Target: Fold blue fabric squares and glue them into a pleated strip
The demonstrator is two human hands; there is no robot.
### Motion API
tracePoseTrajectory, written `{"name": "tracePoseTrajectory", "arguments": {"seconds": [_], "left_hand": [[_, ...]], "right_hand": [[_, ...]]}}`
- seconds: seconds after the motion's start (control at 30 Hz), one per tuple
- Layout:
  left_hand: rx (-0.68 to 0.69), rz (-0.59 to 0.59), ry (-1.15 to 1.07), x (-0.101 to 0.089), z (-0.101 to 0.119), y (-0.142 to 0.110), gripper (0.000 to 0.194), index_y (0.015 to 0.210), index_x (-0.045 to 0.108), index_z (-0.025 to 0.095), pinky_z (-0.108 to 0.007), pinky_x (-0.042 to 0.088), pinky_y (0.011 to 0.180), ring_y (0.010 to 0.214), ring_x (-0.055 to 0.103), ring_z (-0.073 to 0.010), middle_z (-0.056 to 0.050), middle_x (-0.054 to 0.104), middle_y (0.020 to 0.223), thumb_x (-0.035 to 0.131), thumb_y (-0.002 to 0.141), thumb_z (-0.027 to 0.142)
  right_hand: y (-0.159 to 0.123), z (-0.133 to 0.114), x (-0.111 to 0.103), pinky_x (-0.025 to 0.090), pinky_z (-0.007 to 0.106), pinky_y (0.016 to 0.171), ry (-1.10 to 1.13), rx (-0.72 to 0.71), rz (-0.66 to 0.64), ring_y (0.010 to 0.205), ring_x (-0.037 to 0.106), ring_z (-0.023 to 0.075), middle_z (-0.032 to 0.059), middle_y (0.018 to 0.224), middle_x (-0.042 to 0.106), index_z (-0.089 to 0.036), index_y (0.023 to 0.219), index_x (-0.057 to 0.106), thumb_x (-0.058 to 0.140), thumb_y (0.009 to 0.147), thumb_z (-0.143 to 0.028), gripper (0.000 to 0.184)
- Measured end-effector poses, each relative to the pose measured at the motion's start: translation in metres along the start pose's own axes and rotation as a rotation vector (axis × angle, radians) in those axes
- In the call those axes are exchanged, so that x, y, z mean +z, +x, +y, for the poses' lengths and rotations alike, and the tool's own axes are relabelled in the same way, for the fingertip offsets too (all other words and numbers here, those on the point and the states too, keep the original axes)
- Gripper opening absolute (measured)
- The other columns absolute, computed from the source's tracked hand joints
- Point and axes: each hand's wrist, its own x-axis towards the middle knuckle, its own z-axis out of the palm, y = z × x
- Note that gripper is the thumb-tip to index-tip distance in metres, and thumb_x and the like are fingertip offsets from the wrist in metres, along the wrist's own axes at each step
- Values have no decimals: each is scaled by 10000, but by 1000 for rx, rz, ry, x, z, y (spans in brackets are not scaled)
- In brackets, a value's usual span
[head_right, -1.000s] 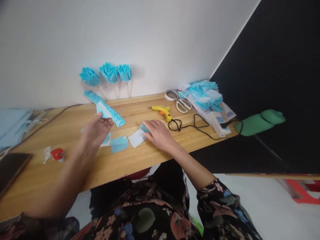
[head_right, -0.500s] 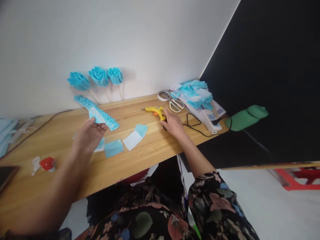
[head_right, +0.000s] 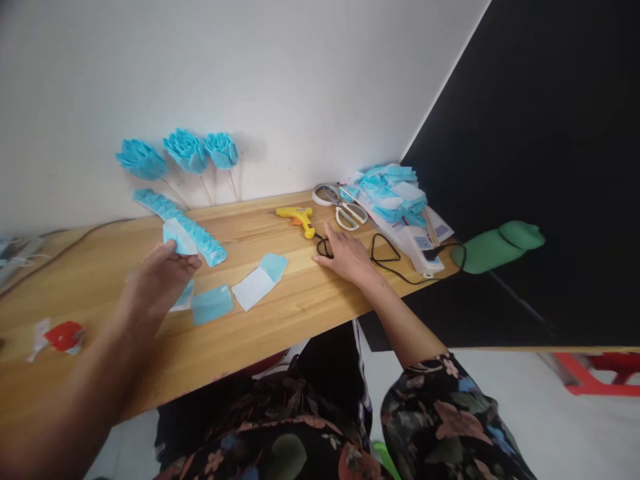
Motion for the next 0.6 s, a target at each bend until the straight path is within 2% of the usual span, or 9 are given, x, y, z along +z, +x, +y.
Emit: {"name": "tracePoseTrajectory", "arguments": {"seconds": [0.1,0.23,0.37,0.6], "left_hand": [[-1,-8,3,0,-2,0,190,650,656,173,-234,554,640,623,640,-110,-2,709,679,776,787,229],[6,-16,-1,-1,-5,1,136,681,680,174,-231,559,646,656,646,-115,-4,727,711,765,781,208],[4,-21,28,-2,-8,0,115,713,692,181,-227,550,646,652,642,-114,-7,723,732,778,778,224],[-16,-44,40,-7,-12,0,144,744,695,170,-263,550,679,669,647,-131,-24,721,765,806,767,259]], "right_hand": [[-7,7,-3,473,536,992,-58,-11,6,1250,586,413,219,1354,638,-132,1564,328,623,903,-459,794],[-2,9,-9,444,554,1021,-84,-17,17,1273,558,427,226,1388,614,-135,1531,398,632,894,-531,785],[8,0,-10,412,545,1056,-58,-80,86,1302,534,397,193,1436,587,-171,1503,450,561,952,-498,650],[20,-17,3,355,479,1089,-42,-132,140,1174,607,328,146,1276,703,-140,1364,603,468,1016,-435,476]]}}
